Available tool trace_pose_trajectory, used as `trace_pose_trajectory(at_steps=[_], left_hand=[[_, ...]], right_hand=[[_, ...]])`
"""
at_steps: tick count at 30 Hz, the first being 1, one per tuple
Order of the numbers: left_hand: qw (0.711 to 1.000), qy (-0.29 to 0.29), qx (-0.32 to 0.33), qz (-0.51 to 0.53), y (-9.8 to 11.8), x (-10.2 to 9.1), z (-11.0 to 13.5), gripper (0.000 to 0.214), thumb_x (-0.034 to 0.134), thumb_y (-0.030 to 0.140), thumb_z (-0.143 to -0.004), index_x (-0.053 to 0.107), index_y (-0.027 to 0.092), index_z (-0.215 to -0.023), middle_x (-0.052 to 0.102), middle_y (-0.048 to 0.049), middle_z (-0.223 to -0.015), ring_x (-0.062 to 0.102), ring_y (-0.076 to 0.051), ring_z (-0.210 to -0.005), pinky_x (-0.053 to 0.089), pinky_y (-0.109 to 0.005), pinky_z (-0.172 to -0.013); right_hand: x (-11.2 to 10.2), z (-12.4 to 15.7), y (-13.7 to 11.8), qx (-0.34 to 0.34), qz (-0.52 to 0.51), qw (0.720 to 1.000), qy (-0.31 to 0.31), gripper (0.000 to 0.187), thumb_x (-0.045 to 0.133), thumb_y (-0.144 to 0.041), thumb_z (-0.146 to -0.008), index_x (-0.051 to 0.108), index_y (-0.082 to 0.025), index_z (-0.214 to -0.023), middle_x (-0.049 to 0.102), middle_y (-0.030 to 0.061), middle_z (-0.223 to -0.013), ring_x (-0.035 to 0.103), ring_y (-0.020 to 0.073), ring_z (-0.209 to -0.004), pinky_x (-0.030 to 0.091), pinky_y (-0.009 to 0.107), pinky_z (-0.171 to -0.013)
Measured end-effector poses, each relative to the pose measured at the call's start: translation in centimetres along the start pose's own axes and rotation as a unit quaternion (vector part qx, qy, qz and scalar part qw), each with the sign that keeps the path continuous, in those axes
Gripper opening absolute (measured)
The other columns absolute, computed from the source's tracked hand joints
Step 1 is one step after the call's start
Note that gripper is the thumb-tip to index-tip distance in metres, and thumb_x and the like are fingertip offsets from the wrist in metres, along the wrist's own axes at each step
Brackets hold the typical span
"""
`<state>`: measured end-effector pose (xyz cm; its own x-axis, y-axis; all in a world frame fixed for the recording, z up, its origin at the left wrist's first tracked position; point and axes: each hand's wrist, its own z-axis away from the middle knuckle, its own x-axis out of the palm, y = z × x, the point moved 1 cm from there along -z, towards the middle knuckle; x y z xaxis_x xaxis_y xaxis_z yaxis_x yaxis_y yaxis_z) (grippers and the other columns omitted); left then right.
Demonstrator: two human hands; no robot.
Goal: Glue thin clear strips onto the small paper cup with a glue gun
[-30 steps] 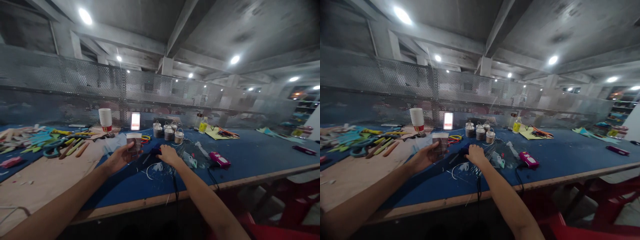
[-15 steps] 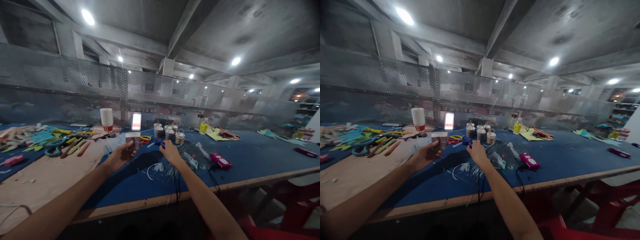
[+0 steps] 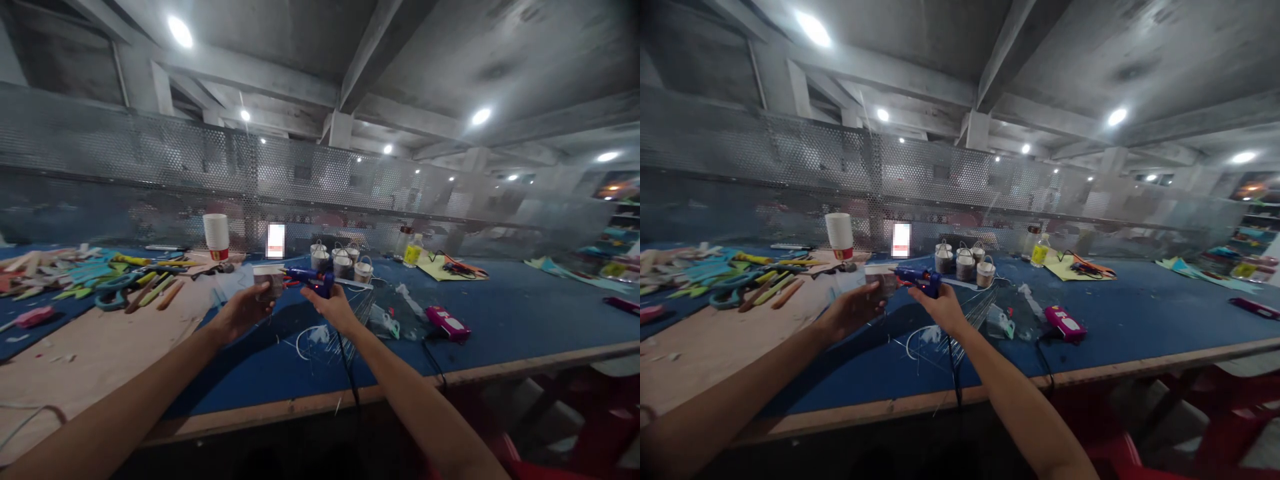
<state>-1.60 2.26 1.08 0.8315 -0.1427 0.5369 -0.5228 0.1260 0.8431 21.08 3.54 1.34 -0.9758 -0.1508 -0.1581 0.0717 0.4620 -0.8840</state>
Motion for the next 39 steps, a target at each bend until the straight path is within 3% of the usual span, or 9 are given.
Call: trace_pose_trajectory(at_steps=[8,14,22,27,30,39], left_hand=[[1.0,-0.014,0.01,-0.016,-0.3,-0.3,-0.2,0.023,0.072,0.013,-0.09,0.078,0.013,-0.113,0.082,-0.0104,-0.098,0.069,-0.016,-0.066,0.058,-0.025,-0.062],[0.999,-0.016,0.013,-0.026,-0.4,-0.1,0.0,0.024,0.074,0.015,-0.089,0.078,0.013,-0.112,0.082,-0.0118,-0.106,0.068,-0.017,-0.067,0.057,-0.028,-0.064],[0.999,-0.025,0.02,-0.039,-0.3,-0.1,0.1,0.016,0.076,0.017,-0.088,0.081,0.017,-0.103,0.08,-0.0112,-0.093,0.068,-0.018,-0.068,0.054,-0.029,-0.063],[0.999,-0.023,0.016,-0.035,-0.4,-0.3,0.0,0.013,0.075,0.016,-0.09,0.081,0.015,-0.102,0.081,-0.011,-0.097,0.069,-0.018,-0.07,0.054,-0.028,-0.065],[0.999,-0.021,0.014,-0.037,-0.4,-0.2,0.0,0.011,0.074,0.015,-0.091,0.08,0.015,-0.1,0.081,-0.01,-0.095,0.069,-0.018,-0.071,0.055,-0.027,-0.066],[0.999,-0.012,0.008,-0.035,-0.2,0.2,0.4,0.01,0.072,0.012,-0.092,0.079,0.012,-0.099,0.081,-0.0071,-0.09,0.069,-0.017,-0.069,0.054,-0.027,-0.066]], right_hand=[[0.4,0.3,-0.1,-0.001,0.011,1.0,-0.002,0.041,0.081,-0.054,-0.079,0.081,-0.015,-0.092,0.072,0.0018,-0.078,0.059,0.0175,-0.074,0.048,0.028,-0.069],[0.4,0.4,-0.6,-0.016,-0.007,1.0,-0.024,0.045,0.08,-0.051,-0.082,0.082,-0.015,-0.109,0.081,0.0063,-0.098,0.071,0.0251,-0.093,0.056,0.036,-0.088],[0.4,0.4,-0.7,-0.036,-0.006,0.999,-0.034,0.045,0.08,-0.048,-0.084,0.08,-0.016,-0.115,0.081,0.007,-0.107,0.073,0.0289,-0.106,0.058,0.042,-0.097],[0.7,0.2,-0.1,-0.055,-0.024,0.998,-0.032,0.044,0.081,-0.05,-0.082,0.079,-0.018,-0.113,0.079,0.0093,-0.119,0.071,0.031,-0.116,0.053,0.047,-0.108],[0.7,0.2,0.3,-0.063,-0.024,0.997,-0.032,0.045,0.081,-0.053,-0.082,0.077,-0.019,-0.111,0.079,0.009,-0.119,0.07,0.0301,-0.117,0.054,0.045,-0.107],[0.1,0.6,0.1,-0.1,0.033,0.994,-0.02,0.036,0.077,-0.055,-0.087,0.065,-0.022,-0.093,0.066,0.0026,-0.087,0.066,0.0245,-0.098,0.057,0.035,-0.085]])
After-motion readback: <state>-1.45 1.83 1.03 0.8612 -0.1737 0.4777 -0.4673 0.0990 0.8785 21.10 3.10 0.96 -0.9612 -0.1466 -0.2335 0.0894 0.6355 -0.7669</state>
